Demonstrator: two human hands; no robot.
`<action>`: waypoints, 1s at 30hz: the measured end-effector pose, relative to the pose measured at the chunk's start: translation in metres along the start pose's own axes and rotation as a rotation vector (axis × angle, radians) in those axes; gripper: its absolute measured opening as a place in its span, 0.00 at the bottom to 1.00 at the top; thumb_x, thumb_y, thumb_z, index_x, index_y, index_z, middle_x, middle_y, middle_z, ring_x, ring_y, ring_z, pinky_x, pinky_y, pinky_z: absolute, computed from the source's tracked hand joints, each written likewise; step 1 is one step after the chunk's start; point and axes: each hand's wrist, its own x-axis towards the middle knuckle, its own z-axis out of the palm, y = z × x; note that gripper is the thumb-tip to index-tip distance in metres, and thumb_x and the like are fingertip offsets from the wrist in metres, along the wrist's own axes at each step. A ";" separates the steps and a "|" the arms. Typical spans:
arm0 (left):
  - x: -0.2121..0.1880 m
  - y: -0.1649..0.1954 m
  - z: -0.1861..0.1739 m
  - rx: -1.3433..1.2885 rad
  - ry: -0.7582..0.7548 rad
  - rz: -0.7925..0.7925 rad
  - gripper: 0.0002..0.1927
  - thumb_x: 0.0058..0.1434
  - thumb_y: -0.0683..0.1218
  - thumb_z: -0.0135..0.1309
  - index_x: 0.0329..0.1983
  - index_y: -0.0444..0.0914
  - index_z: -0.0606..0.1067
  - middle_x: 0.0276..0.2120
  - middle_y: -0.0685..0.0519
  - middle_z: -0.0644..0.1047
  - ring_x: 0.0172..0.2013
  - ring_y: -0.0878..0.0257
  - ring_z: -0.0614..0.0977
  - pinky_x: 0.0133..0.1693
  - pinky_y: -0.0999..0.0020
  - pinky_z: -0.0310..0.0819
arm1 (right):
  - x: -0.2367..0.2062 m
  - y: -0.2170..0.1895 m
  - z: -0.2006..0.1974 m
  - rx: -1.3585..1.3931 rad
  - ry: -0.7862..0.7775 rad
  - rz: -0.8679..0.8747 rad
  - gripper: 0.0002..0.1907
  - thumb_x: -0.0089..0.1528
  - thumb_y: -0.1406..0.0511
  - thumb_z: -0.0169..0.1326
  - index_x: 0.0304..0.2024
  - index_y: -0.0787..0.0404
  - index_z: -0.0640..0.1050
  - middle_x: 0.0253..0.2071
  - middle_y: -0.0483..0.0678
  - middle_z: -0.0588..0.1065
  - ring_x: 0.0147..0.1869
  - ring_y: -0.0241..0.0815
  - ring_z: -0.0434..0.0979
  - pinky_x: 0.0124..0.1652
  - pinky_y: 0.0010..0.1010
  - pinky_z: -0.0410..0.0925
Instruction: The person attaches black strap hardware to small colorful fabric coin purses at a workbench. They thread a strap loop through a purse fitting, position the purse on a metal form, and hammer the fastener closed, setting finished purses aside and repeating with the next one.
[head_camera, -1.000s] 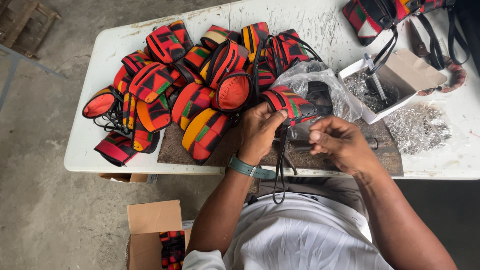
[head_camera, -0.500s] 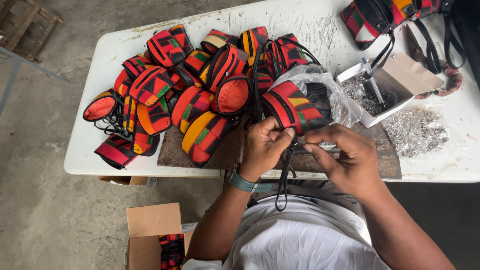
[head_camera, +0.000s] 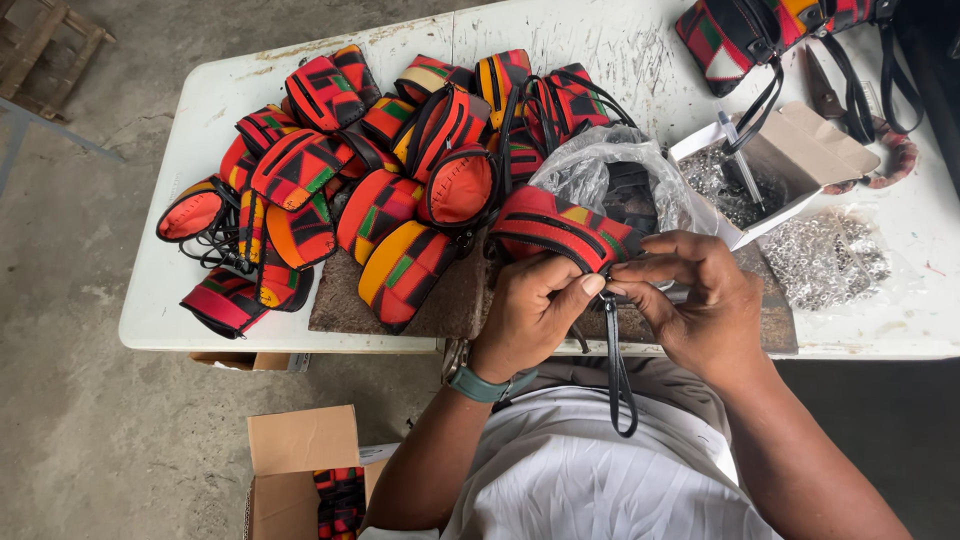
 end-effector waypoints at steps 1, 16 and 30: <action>0.001 0.004 -0.002 0.048 -0.001 0.028 0.07 0.71 0.44 0.56 0.40 0.34 0.76 0.27 0.51 0.75 0.28 0.65 0.75 0.33 0.68 0.69 | 0.000 0.001 0.000 -0.005 -0.004 0.006 0.25 0.59 0.72 0.67 0.52 0.68 0.67 0.40 0.51 0.83 0.48 0.37 0.85 0.49 0.27 0.74; 0.006 0.039 -0.014 0.205 -0.161 0.162 0.06 0.71 0.44 0.55 0.40 0.35 0.75 0.31 0.43 0.76 0.34 0.46 0.80 0.36 0.54 0.71 | 0.026 -0.021 -0.024 0.212 -0.214 0.224 0.23 0.51 0.73 0.66 0.49 0.66 0.78 0.54 0.51 0.82 0.39 0.37 0.85 0.42 0.30 0.77; -0.008 -0.014 0.024 -0.699 0.055 -0.151 0.08 0.69 0.44 0.57 0.43 0.33 0.77 0.45 0.57 0.78 0.44 0.73 0.76 0.49 0.75 0.71 | 0.030 -0.050 -0.034 -0.052 -0.199 0.074 0.22 0.54 0.66 0.67 0.49 0.65 0.78 0.45 0.50 0.83 0.49 0.44 0.86 0.44 0.32 0.76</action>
